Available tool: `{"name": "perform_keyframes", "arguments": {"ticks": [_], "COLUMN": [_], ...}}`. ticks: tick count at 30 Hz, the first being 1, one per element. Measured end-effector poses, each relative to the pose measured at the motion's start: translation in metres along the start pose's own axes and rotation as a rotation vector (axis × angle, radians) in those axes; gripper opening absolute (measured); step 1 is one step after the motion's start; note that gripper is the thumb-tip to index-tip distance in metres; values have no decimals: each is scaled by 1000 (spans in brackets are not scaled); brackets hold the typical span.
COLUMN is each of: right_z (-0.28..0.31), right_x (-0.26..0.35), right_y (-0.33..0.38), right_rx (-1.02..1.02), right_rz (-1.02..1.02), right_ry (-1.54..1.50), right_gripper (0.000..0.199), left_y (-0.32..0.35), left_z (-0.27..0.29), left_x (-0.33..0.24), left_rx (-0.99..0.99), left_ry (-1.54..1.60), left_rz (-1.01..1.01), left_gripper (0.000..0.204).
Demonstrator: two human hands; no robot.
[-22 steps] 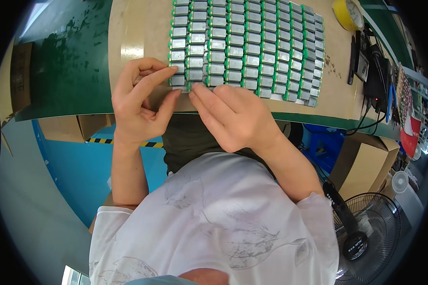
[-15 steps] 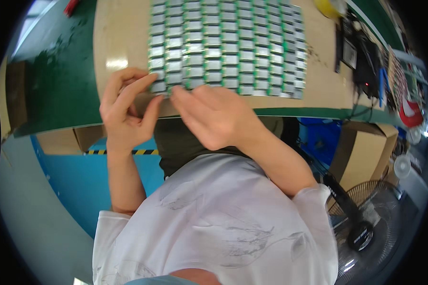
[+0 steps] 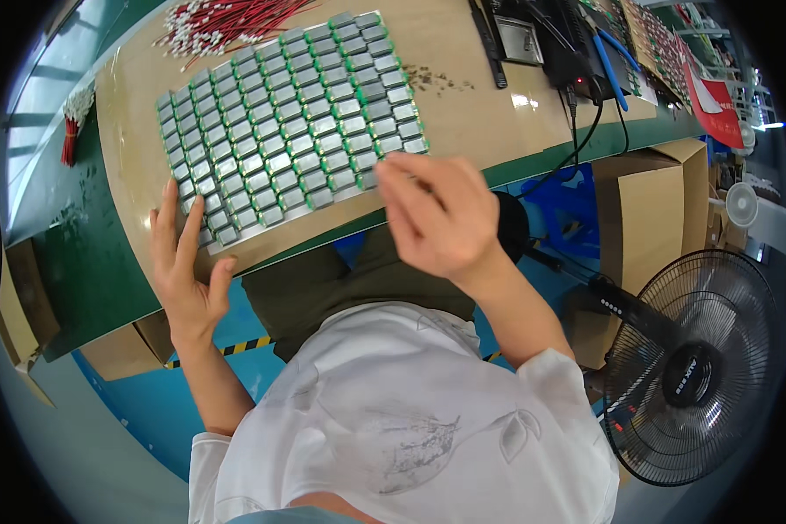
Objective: Perform soldering of wires or components onto a grid of small electronic units on a workbench.
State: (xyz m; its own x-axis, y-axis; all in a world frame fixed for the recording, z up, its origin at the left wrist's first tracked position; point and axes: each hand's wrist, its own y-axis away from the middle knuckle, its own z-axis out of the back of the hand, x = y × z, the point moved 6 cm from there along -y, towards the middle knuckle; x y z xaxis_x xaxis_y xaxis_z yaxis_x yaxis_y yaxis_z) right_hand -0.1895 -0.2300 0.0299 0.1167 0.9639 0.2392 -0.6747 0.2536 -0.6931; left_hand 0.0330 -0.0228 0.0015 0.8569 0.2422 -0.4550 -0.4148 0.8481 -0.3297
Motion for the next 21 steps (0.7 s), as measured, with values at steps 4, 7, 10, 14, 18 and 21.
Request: {"name": "perform_keyframes", "arguments": {"ticks": [4, 7, 10, 14, 18, 21], "right_z": [17, 15, 9, 2, -4, -5], "right_x": [-28, -35, -39, -47, -57, -63], "right_y": [14, 18, 15, 13, 17, 21], "right_rx": [32, 78, 128, 248, 293, 290], "right_rz": [-172, -214, -190, -172, -157, -167], "right_ry": [7, -12, -46, -98, -106, -126], "right_gripper": [39, 43, 48, 49, 45, 45], "left_y": [-31, -71, -113, -149, -150, -145], "left_z": [9, -9, -56, -109, -130, -132], "left_x": [-27, -62, -106, -133, -131, -128], "left_rx": [-19, 2, 80, 188, 282, 297], "left_ry": [-74, -95, -84, -144, -187, -176], "left_rz": [-41, -100, -278, -356, -301, -296], "left_gripper": [51, 51, 62, 70, 75, 78]}}
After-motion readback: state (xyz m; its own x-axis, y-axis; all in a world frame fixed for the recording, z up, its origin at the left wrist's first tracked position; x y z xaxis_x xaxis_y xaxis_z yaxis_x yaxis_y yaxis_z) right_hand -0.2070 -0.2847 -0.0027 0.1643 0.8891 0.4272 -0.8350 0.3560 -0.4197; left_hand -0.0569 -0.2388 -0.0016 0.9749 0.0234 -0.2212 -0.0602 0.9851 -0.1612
